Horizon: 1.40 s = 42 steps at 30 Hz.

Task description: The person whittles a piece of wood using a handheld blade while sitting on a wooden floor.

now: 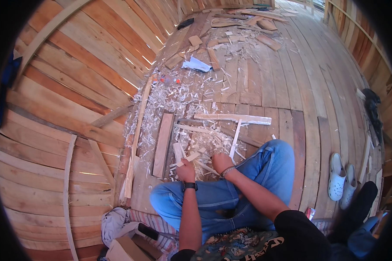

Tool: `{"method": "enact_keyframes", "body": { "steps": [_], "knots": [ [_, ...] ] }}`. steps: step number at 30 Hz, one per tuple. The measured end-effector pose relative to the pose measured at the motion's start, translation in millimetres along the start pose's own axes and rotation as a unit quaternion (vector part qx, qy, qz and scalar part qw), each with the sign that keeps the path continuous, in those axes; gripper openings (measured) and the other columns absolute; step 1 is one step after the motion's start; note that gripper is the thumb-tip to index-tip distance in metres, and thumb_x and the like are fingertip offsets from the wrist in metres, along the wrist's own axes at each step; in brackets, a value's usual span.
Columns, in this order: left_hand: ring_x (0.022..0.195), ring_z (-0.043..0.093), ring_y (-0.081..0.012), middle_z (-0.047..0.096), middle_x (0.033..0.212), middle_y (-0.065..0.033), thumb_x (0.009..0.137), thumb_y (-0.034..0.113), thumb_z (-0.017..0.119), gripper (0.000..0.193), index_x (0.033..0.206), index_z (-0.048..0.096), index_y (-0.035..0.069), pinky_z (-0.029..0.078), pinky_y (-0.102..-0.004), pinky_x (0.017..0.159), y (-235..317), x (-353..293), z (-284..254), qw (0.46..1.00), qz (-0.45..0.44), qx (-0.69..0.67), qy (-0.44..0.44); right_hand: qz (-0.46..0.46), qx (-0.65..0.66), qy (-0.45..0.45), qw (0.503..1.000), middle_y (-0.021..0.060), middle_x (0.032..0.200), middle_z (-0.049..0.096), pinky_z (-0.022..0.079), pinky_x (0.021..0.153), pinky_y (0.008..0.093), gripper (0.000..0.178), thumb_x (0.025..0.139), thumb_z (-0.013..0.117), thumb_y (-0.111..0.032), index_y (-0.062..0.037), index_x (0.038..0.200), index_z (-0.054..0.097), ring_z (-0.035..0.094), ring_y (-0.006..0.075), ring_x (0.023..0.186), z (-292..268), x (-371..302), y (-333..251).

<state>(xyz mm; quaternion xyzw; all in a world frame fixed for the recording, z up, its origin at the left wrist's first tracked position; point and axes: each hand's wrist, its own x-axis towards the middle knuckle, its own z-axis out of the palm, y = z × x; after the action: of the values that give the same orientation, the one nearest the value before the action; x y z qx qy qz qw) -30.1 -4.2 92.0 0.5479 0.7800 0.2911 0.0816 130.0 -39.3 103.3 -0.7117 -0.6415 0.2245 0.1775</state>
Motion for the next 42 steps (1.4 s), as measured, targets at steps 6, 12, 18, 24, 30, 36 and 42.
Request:
{"method": "enact_keyframes", "body": {
  "steps": [6,12,18,24,30,36,42],
  "knots": [
    [0.065,0.060,-0.0431,0.062,0.071,-0.0235,0.088,0.039,0.041,0.048,0.077,0.065,-0.001,0.046,-0.0525,0.056,-2.6,0.5,7.1,0.999,-0.017,-0.027,0.008,-0.010,-0.028,0.007,1.000,0.0191,0.075,0.064,0.054,0.062,0.0426,0.014,0.077,0.054,-0.012,-0.0041,0.077,0.066,0.066,0.0330,0.071,1.6,-0.1,-6.0],
    [0.066,0.059,-0.0434,0.062,0.072,-0.0224,0.088,0.039,0.040,0.047,0.079,0.065,0.000,0.046,-0.0525,0.056,2.3,-2.5,4.5,0.999,-0.029,0.023,0.008,-0.024,-0.043,0.009,0.999,0.0194,0.074,0.065,0.054,0.062,0.0415,0.013,0.076,0.056,-0.011,-0.0042,0.077,0.066,0.066,0.0322,0.071,-5.0,1.4,-5.1],
    [0.064,0.058,-0.0433,0.062,0.072,-0.0228,0.089,0.036,0.040,0.044,0.081,0.065,0.000,0.044,-0.0531,0.056,3.3,-1.2,5.7,1.000,0.004,0.012,0.002,0.001,-0.020,0.033,0.999,0.0194,0.075,0.065,0.053,0.062,0.0420,0.013,0.076,0.055,-0.011,-0.0043,0.075,0.066,0.066,0.0323,0.071,5.0,7.5,4.1],
    [0.065,0.058,-0.0430,0.062,0.072,-0.0232,0.089,0.033,0.040,0.042,0.080,0.065,0.000,0.044,-0.0531,0.056,0.9,2.1,4.1,1.000,0.019,-0.001,0.012,0.012,0.004,-0.004,1.000,0.0205,0.075,0.064,0.053,0.064,0.0422,0.014,0.076,0.055,-0.011,-0.0038,0.076,0.066,0.065,0.0339,0.071,-0.6,0.4,-5.2],
    [0.063,0.058,-0.0433,0.061,0.069,-0.0227,0.089,0.034,0.041,0.044,0.080,0.065,-0.001,0.044,-0.0527,0.054,-4.0,0.5,6.9,1.000,0.017,-0.004,0.017,-0.024,-0.037,-0.004,0.999,0.0175,0.077,0.065,0.054,0.063,0.0414,0.012,0.076,0.056,-0.012,-0.0045,0.076,0.066,0.066,0.0311,0.072,-6.9,-9.3,-15.9],
    [0.060,0.058,-0.0431,0.061,0.065,-0.0223,0.089,0.036,0.041,0.044,0.078,0.065,0.000,0.045,-0.0525,0.053,1.0,-3.2,6.7,0.998,0.002,0.038,0.045,-0.039,-0.038,-0.014,0.998,0.0188,0.077,0.064,0.053,0.063,0.0426,0.012,0.076,0.055,-0.011,-0.0037,0.076,0.065,0.065,0.0339,0.071,-8.8,-4.5,-13.5],
    [0.059,0.058,-0.0430,0.061,0.065,-0.0210,0.088,0.038,0.043,0.044,0.076,0.065,0.002,0.045,-0.0522,0.051,7.6,-4.7,1.2,0.999,0.014,0.034,0.020,-0.013,-0.027,0.006,1.000,0.0185,0.076,0.064,0.053,0.063,0.0426,0.013,0.077,0.054,-0.011,-0.0037,0.076,0.065,0.065,0.0335,0.070,-0.4,5.3,-4.0]
  ]
}}
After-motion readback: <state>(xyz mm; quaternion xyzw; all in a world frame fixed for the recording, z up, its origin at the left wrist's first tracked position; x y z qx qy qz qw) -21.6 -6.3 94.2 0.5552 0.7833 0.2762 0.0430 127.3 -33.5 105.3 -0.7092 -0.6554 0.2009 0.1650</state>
